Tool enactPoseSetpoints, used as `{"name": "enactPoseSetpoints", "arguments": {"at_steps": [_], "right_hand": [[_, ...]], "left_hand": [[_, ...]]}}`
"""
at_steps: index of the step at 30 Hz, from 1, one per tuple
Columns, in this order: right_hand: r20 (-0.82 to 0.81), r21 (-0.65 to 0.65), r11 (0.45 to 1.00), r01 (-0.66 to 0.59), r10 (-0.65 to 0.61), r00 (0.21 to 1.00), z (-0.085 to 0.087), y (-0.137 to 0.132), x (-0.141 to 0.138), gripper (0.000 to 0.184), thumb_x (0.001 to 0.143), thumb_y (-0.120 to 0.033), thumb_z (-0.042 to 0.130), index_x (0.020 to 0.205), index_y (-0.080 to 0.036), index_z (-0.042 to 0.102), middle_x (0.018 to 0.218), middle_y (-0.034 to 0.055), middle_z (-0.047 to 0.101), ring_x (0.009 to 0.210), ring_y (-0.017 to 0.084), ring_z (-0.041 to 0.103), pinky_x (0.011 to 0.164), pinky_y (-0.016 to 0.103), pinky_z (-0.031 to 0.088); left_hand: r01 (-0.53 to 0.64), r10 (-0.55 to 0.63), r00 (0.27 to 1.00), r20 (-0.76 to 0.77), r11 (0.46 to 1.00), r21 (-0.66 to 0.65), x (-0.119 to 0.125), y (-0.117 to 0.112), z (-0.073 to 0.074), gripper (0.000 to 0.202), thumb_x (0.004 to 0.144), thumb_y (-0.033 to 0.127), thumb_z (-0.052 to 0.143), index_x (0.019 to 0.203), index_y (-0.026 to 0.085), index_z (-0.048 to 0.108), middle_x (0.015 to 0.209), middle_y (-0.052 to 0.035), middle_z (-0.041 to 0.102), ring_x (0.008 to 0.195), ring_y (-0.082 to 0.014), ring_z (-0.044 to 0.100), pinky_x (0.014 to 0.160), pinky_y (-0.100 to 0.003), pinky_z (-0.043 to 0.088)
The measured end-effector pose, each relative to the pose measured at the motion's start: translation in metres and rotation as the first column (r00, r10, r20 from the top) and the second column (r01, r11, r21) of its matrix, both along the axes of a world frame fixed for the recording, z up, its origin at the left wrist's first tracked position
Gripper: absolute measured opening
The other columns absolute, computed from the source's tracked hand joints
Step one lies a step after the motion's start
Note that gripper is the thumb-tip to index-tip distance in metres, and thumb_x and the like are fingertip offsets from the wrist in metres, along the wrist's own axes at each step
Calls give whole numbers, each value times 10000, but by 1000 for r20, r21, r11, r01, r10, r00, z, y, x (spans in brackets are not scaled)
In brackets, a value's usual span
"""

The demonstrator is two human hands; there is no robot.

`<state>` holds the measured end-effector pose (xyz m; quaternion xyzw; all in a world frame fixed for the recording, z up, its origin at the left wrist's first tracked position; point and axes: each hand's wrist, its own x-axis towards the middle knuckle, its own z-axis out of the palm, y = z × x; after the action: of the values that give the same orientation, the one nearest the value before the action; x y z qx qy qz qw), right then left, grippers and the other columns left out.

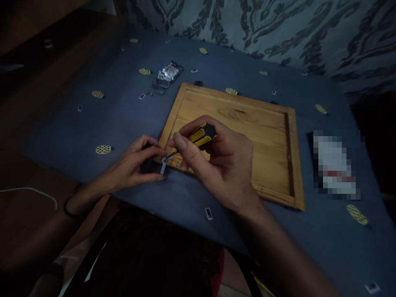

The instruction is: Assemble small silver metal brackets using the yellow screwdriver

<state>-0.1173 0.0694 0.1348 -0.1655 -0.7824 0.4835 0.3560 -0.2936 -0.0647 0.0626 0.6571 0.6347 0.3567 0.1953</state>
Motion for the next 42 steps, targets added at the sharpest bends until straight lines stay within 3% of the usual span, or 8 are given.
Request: {"name": "enactPoseSetpoints", "arguments": {"at_steps": [8,21,26,31,42], "right_hand": [[34,-19,1000,2,-2,999,1,-2,-1,175,950,-382,768,828,-270,713,782,-31,778,470,109,642,454,279,502],[63,39,998,-54,52,997,0,-3,2,177,944,-419,770,858,-272,721,725,-42,726,541,121,673,513,284,532],[68,42,998,-47,44,997,0,-2,2,165,951,-416,763,850,-291,726,726,-40,738,524,125,657,522,295,535],[79,35,991,-129,126,989,4,2,3,147,947,-399,767,871,-278,731,797,-26,777,548,133,689,543,298,559],[64,12,993,-115,114,991,1,5,1,94,936,-313,780,882,-265,718,750,-44,774,526,137,701,567,311,573]], "left_hand": [[-4,4,1000,13,1000,-4,0,0,-1,416,913,418,798,1258,213,688,1265,-92,573,1193,-265,572,1048,-405,532],[-8,9,1000,23,1000,-24,1,0,0,423,919,444,783,1271,232,681,1258,-92,574,1190,-275,562,1056,-428,528],[-11,12,1000,19,1000,-28,1,0,1,407,924,446,776,1260,235,684,1254,-87,576,1188,-274,560,1048,-418,527],[-3,4,1000,19,999,-42,1,0,3,400,921,429,786,1253,232,681,1259,-90,565,1197,-271,566,1056,-421,525],[-15,17,999,30,999,-49,2,0,2,385,925,413,779,1260,254,679,1268,-84,571,1221,-279,569,1053,-433,535]]}}
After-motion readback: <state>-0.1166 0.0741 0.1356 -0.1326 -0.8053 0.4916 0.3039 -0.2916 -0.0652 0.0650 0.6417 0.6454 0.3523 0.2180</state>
